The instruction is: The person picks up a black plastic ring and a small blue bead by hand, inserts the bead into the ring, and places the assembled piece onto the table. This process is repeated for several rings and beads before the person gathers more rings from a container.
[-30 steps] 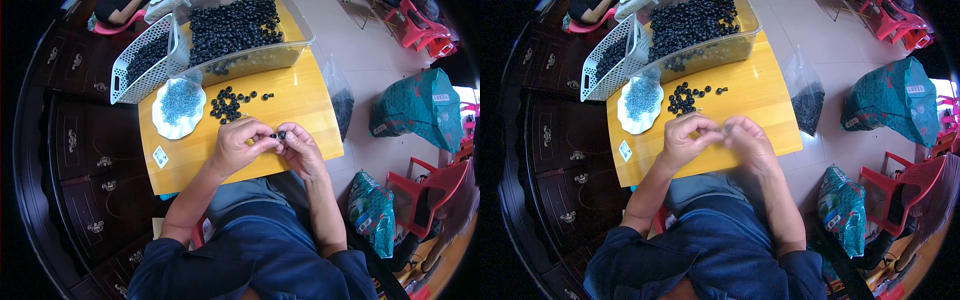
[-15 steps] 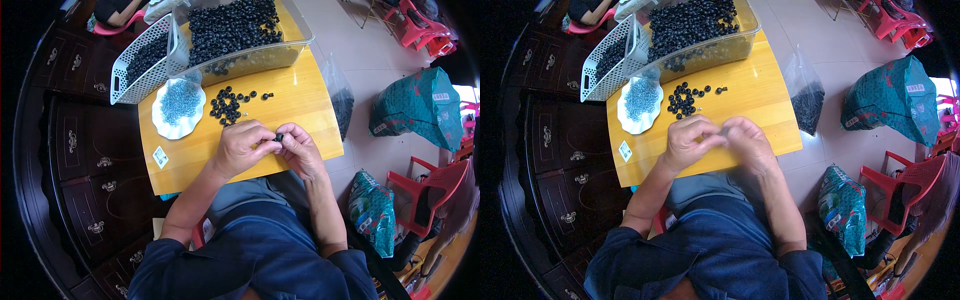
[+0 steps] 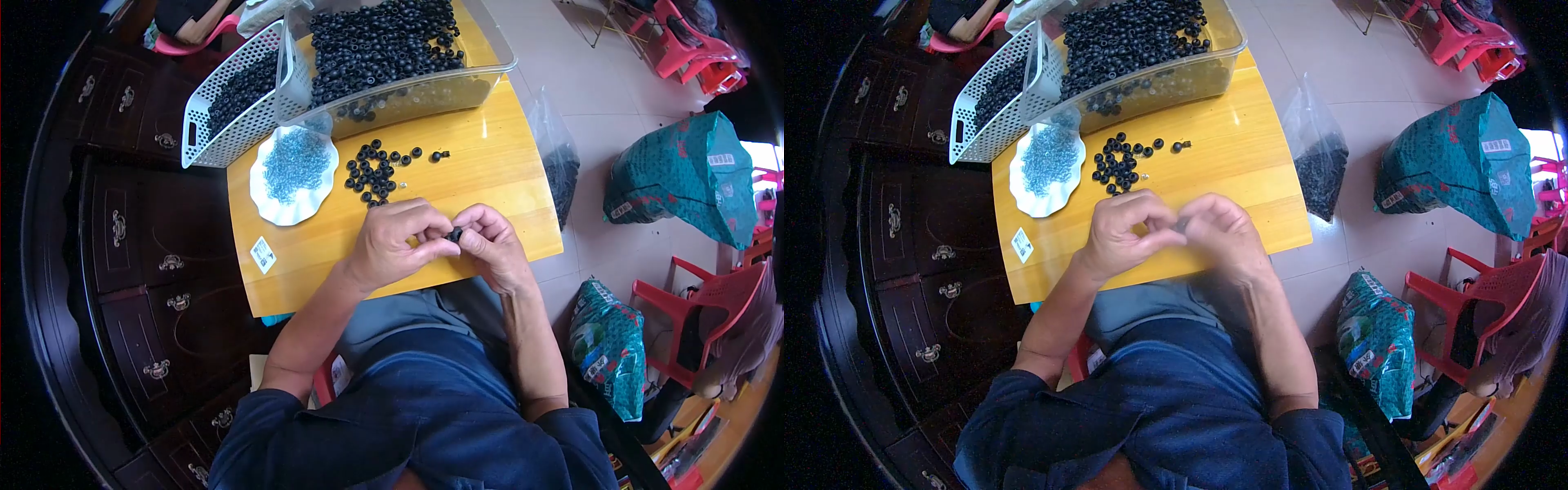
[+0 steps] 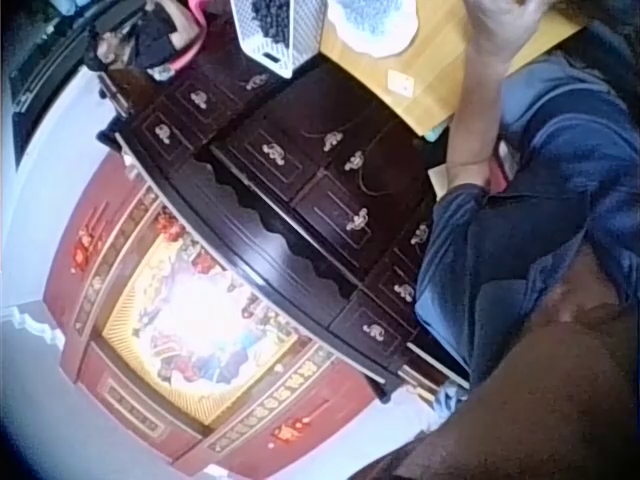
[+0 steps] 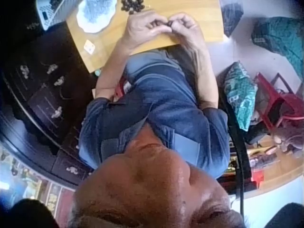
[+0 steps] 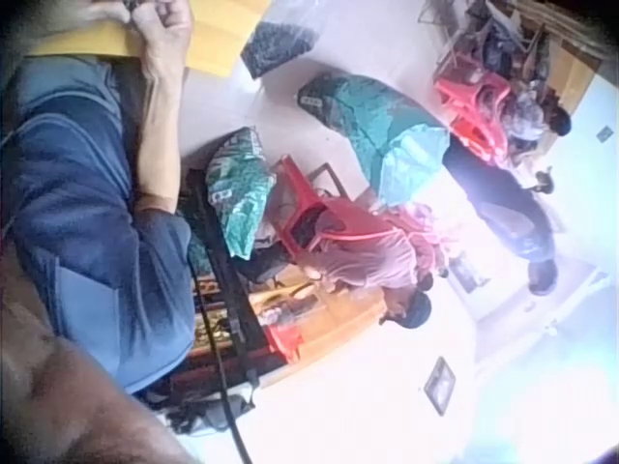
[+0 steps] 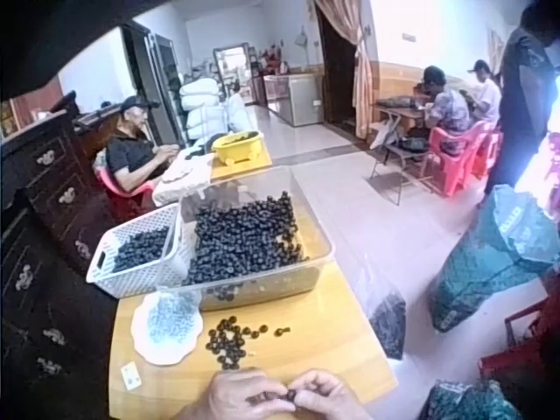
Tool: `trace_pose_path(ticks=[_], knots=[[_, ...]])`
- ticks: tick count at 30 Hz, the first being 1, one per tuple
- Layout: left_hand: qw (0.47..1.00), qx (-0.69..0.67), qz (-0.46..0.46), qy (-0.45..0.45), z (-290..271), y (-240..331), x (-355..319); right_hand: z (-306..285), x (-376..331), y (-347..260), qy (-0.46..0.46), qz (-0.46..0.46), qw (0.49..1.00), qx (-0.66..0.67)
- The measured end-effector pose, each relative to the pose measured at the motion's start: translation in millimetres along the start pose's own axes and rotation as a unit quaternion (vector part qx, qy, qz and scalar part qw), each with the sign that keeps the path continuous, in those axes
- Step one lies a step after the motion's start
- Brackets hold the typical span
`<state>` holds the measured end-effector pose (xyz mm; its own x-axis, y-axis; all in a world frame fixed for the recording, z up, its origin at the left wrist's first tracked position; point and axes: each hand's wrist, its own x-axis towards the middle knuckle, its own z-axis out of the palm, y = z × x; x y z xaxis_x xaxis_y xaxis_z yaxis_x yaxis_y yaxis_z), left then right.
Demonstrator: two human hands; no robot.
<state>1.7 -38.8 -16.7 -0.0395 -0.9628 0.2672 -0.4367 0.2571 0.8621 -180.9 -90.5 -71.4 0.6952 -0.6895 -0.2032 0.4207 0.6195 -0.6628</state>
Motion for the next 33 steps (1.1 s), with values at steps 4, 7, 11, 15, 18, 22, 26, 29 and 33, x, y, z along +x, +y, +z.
trace_pose_path(ticks=[4,7,11,15,18,22,26,29,33], knots=[[0.998,-0.046,-0.018,-0.032,-7,0,2,8,-1,-6,-0.032,-0.010,0.999,-0.008],[0.995,-0.045,-0.015,-0.084,-12,-1,4,3,0,-2,-0.035,-0.006,0.999,-0.020],[0.991,-0.051,-0.018,-0.122,-15,-5,4,0,0,2,-0.023,0.008,0.999,-0.030],[0.989,-0.038,-0.014,-0.141,-19,-5,5,-2,0,6,-0.027,0.016,0.999,-0.035],[0.987,-0.022,-0.018,-0.158,-22,-4,7,0,0,7,-0.029,0.012,0.999,-0.031],[0.987,-0.014,-0.005,-0.158,-22,-5,8,1,1,9,-0.031,0.005,0.999,-0.030],[0.995,-0.030,-0.020,-0.093,-13,-7,4,7,3,8,-0.020,-0.014,1.000,0.019],[0.999,-0.021,-0.021,-0.021,-5,-7,0,11,2,6,0.010,-0.033,0.999,0.022],[0.999,0.037,0.007,0.019,0,-5,-2,6,2,12,0.056,-0.016,0.998,0.007]])
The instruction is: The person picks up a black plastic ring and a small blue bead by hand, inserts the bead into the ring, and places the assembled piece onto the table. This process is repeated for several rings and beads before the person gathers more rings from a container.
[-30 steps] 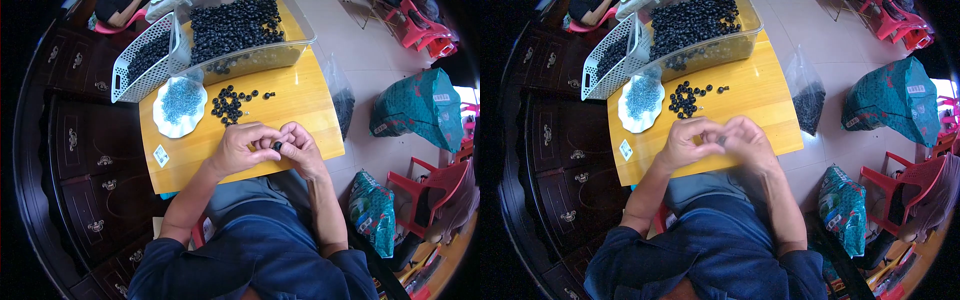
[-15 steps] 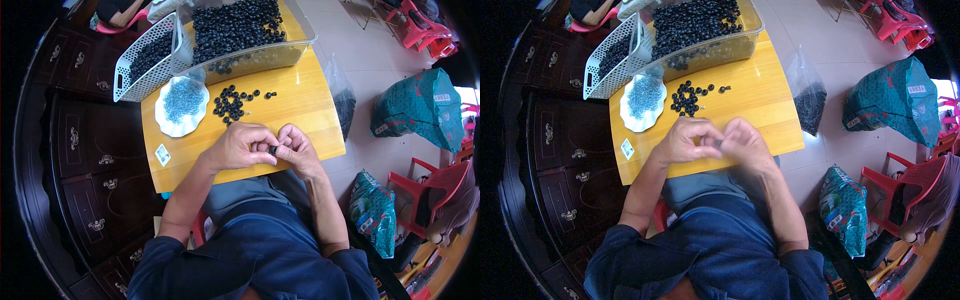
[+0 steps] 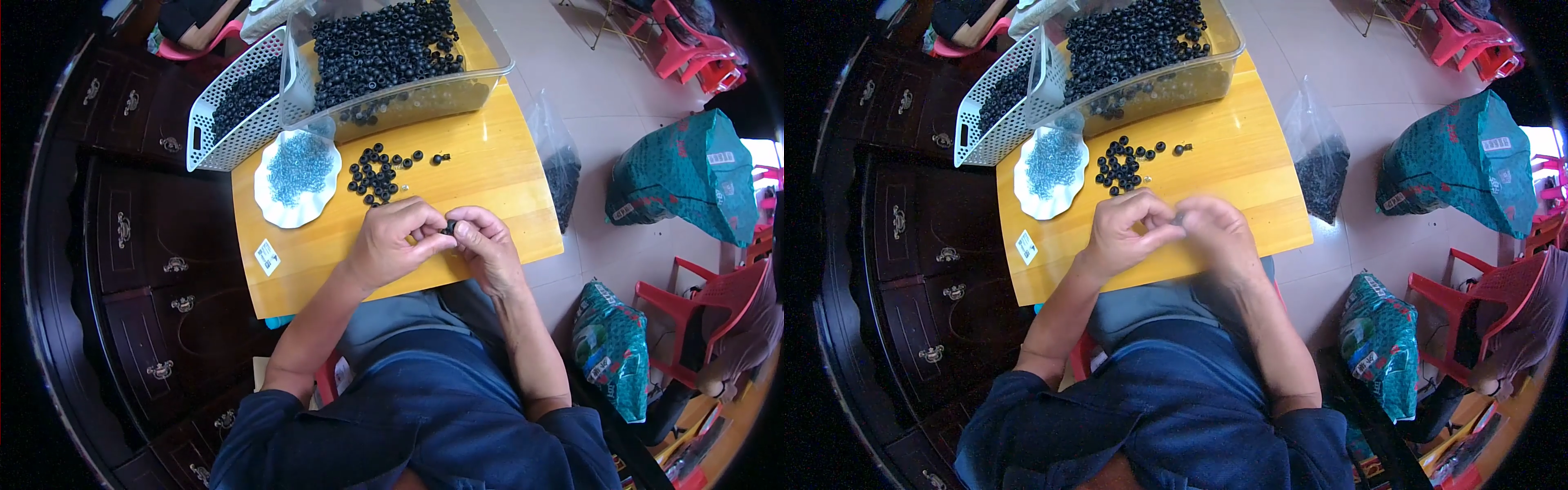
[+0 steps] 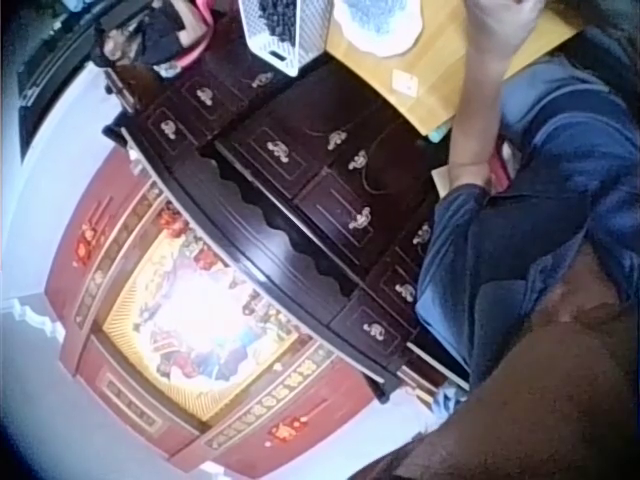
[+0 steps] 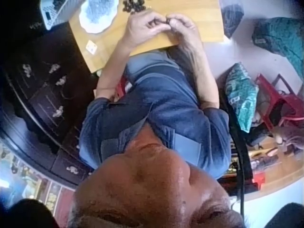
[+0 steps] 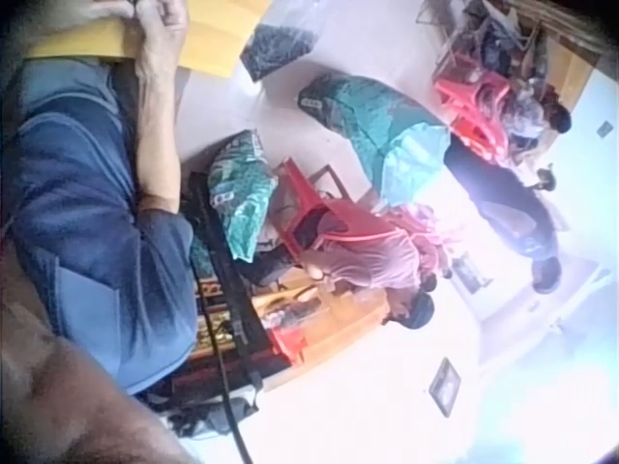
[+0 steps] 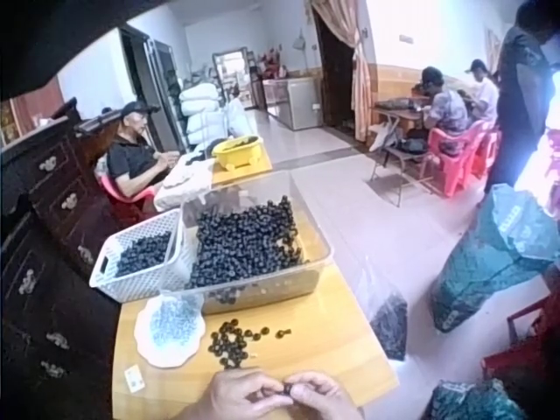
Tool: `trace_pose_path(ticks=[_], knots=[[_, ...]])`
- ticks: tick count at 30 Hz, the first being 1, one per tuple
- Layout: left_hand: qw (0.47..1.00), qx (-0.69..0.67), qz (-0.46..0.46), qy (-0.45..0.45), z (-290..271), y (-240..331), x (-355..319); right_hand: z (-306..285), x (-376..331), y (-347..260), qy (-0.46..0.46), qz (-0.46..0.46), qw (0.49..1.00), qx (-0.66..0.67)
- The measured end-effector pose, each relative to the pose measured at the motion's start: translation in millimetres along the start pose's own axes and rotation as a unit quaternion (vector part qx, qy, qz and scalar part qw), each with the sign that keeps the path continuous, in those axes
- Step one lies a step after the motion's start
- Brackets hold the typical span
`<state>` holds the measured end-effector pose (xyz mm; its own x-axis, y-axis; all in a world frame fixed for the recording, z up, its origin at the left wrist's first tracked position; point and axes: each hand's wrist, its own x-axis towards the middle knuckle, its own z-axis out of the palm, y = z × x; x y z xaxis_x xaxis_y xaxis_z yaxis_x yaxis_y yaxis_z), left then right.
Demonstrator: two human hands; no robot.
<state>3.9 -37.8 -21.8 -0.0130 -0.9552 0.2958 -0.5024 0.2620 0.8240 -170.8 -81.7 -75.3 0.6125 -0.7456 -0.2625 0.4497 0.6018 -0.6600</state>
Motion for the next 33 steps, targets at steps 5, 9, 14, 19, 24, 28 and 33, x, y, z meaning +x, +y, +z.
trace_pose_path(ticks=[5,9,14,19,24,28,33], knots=[[0.999,0.032,0.034,0.016,2,0,-1,-1,1,2,0.003,-0.001,0.999,0.033],[0.998,0.032,0.052,0.035,4,1,-2,-1,1,2,-0.003,-0.006,0.999,0.045],[0.997,0.034,0.064,0.036,4,0,0,1,0,1,-0.007,-0.001,0.999,0.049],[0.996,0.033,0.076,0.040,4,0,0,-4,1,2,-0.022,0.011,0.999,0.042],[0.997,-0.050,-0.057,-0.006,2,0,-2,-4,1,3,-0.013,0.020,0.999,0.045],[0.986,-0.141,-0.089,-0.027,-1,-8,-4,-1,-1,-3,-0.060,0.020,0.998,0.017],[0.984,-0.123,-0.059,-0.111,-12,-4,3,6,-1,-6,-0.092,-0.004,0.995,0.042]])
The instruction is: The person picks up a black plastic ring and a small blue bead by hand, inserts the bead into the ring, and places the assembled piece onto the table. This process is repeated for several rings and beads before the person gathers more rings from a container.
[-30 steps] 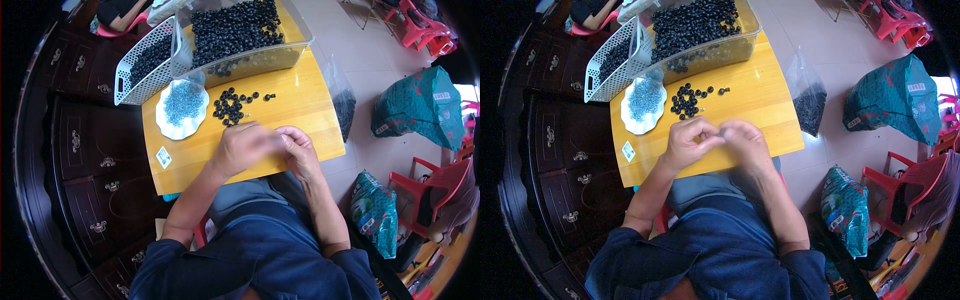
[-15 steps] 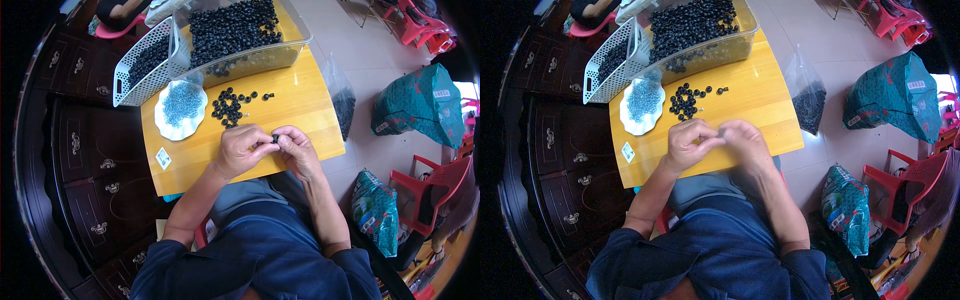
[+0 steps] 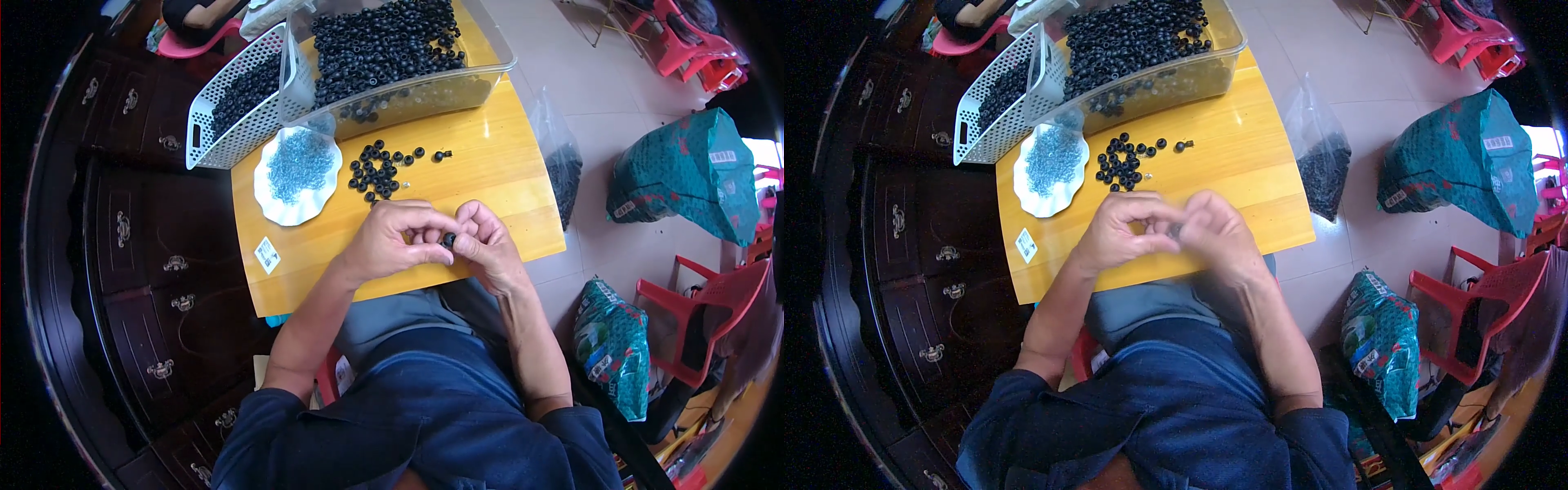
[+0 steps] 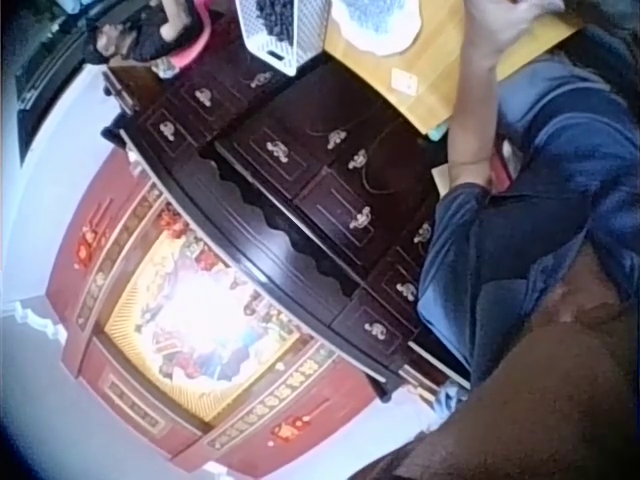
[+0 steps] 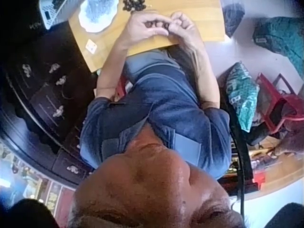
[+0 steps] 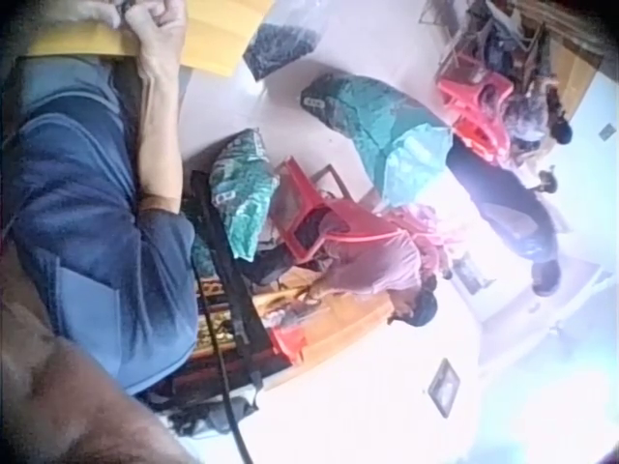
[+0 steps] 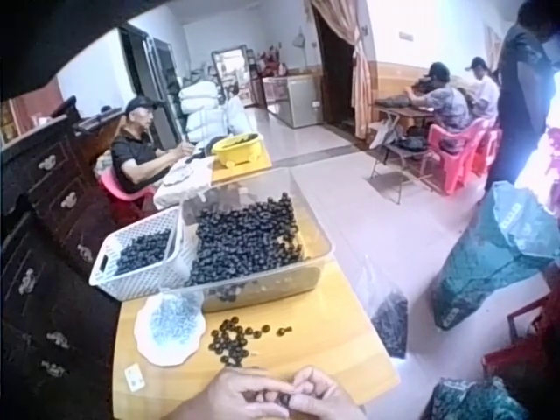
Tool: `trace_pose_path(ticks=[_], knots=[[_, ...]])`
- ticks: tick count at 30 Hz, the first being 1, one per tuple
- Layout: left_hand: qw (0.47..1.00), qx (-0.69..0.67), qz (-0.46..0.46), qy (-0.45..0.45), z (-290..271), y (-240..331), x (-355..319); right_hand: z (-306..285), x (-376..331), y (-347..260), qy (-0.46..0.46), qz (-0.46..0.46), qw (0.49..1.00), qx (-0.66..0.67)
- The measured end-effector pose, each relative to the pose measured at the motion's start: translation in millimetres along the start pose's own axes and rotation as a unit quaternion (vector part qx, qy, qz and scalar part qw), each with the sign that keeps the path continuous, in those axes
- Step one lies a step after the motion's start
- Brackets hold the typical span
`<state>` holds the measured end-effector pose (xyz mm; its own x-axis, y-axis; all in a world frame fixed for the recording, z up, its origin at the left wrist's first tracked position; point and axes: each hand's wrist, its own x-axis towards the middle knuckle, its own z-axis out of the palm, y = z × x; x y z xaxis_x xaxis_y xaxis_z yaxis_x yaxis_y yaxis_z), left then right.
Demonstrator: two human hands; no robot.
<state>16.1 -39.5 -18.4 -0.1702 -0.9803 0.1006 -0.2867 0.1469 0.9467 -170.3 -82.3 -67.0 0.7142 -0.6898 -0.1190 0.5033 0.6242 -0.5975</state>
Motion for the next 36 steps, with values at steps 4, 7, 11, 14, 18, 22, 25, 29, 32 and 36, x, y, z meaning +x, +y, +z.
trace_pose_path(ticks=[4,7,11,14,18,22,25,29,32,36], knots=[[0.999,0.016,0.036,-0.015,-4,2,1,-9,0,5,0.007,0.013,0.999,-0.037],[0.999,0.037,0.024,-0.029,-7,5,0,-9,-1,6,0.014,0.018,0.998,-0.054],[0.997,0.061,0.051,-0.025,-6,8,-1,-11,-2,8,0.012,0.006,0.998,-0.064],[0.994,0.072,0.075,-0.013,-3,10,-2,-12,-2,9,0.014,0.010,0.998,-0.063],[0.988,0.095,0.121,-0.001,-2,12,-1,-6,-2,7,0.003,0.000,0.999,-0.044],[0.985,0.104,0.138,0.007,1,14,-3,-5,-4,6,-0.006,-0.003,0.999,-0.041],[0.985,0.088,0.147,0.013,2,13,-4,-4,-4,4,-0.008,-0.003,0.999,-0.045],[0.992,0.072,0.106,0.010,4,15,-5,-6,-4,4,-0.007,-0.005,0.999,-0.037],[0.995,0.059,0.081,0.013,6,16,-6,-6,-2,5,-0.001,-0.006,1.000,-0.027],[0.997,0.037,0.070,0.016,6,12,-7,1,-2,1,-0.006,-0.021,1.000,-0.003]])
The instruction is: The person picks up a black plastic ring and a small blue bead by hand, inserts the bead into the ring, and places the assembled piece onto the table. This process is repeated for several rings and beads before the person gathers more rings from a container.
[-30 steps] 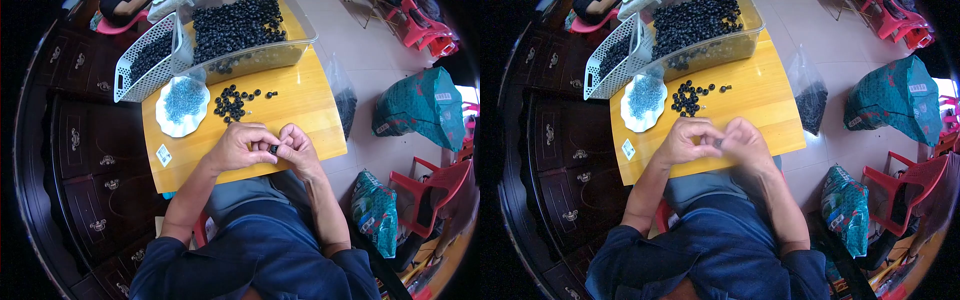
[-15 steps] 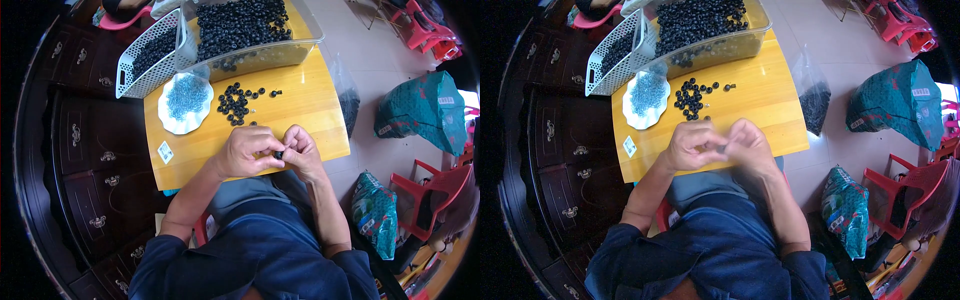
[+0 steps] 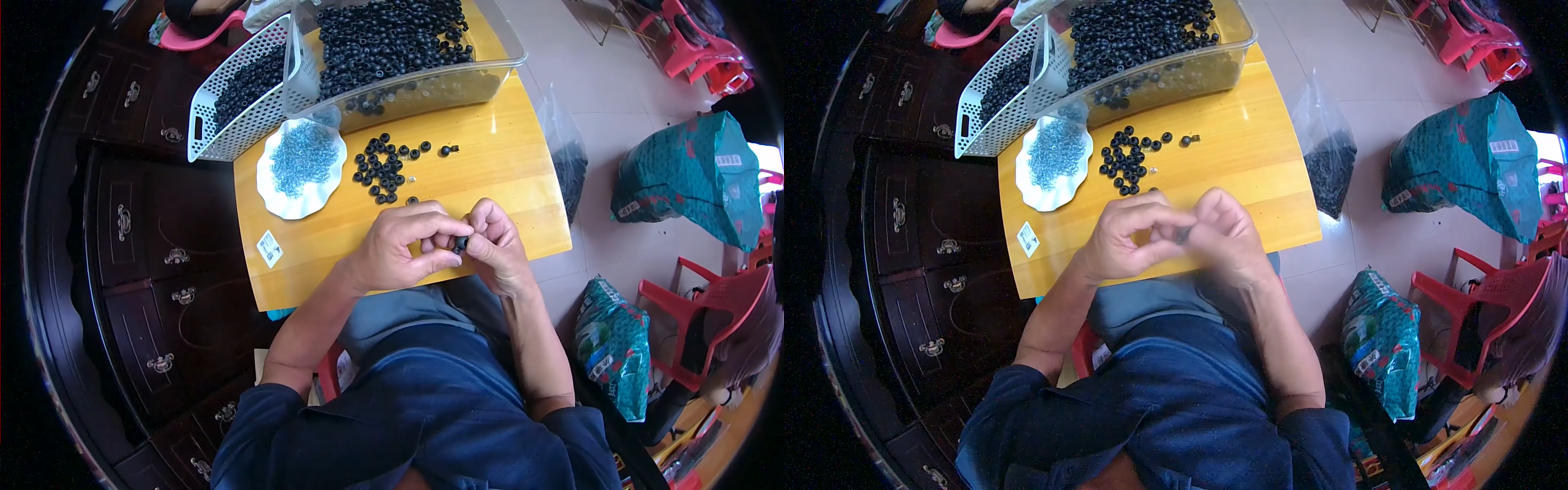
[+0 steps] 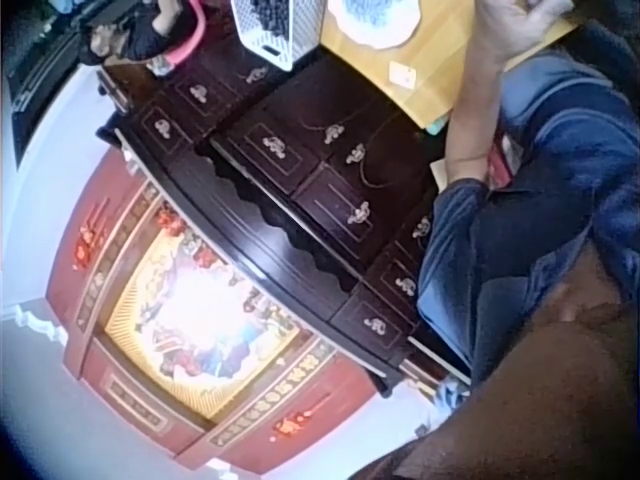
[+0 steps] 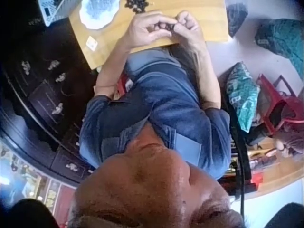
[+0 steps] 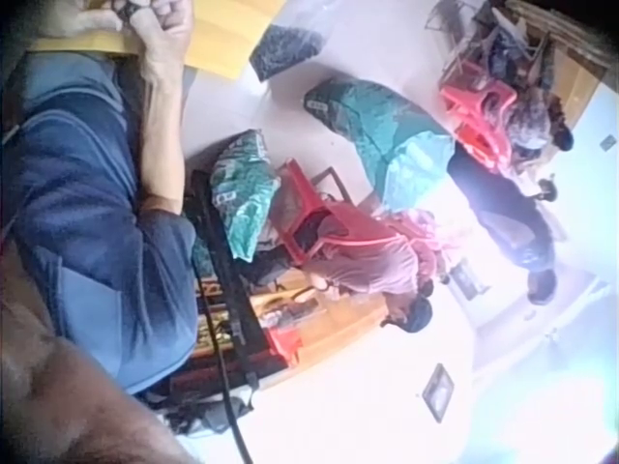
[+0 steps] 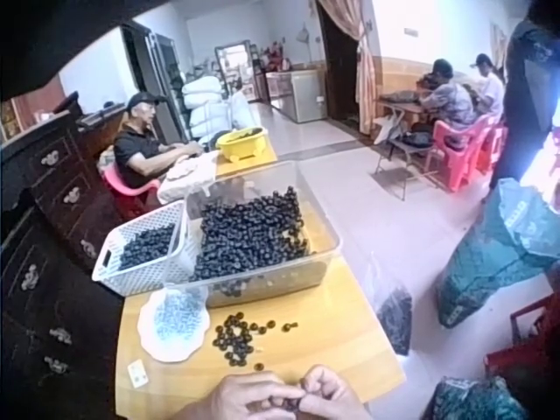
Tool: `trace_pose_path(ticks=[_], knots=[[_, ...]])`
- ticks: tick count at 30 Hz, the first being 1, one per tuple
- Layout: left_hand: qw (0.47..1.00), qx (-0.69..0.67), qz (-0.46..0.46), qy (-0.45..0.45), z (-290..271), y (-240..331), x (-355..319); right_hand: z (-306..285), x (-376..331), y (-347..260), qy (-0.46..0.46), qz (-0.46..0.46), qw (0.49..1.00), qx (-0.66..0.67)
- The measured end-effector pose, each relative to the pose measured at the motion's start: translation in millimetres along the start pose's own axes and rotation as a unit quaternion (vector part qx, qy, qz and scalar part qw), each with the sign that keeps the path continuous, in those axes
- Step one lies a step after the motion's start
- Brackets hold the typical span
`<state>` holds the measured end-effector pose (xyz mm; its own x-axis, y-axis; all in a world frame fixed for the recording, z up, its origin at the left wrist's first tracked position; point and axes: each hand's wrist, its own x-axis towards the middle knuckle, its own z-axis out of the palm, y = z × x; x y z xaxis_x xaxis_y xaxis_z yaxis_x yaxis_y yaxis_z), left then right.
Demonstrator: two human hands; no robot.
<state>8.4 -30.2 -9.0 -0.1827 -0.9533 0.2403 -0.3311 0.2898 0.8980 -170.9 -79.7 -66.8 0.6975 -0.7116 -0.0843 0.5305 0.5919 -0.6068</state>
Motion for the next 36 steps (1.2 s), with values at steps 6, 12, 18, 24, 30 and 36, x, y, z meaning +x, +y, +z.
trace_pose_path(ticks=[6,12,18,24,30,36], knots=[[0.999,-0.014,-0.017,-0.025,-5,5,3,8,-2,-4,-0.003,0.015,1.000,-0.008],[1.000,0.011,0.008,-0.007,-1,2,-2,7,-4,-3,-0.004,0.010,1.000,-0.017],[0.999,-0.032,0.016,0.017,7,-4,-8,-1,-3,0,-0.009,0.021,1.000,-0.020],[0.996,-0.081,0.022,0.024,5,-8,-12,7,-6,-9,-0.028,0.034,0.999,-0.002],[0.994,-0.106,0.003,0.012,5,-9,-12,2,-6,-8,-0.026,0.033,0.999,-0.027],[0.992,-0.125,0.013,0.012,8,-9,-14,0,-9,-7,-0.030,0.028,0.999,-0.025]])
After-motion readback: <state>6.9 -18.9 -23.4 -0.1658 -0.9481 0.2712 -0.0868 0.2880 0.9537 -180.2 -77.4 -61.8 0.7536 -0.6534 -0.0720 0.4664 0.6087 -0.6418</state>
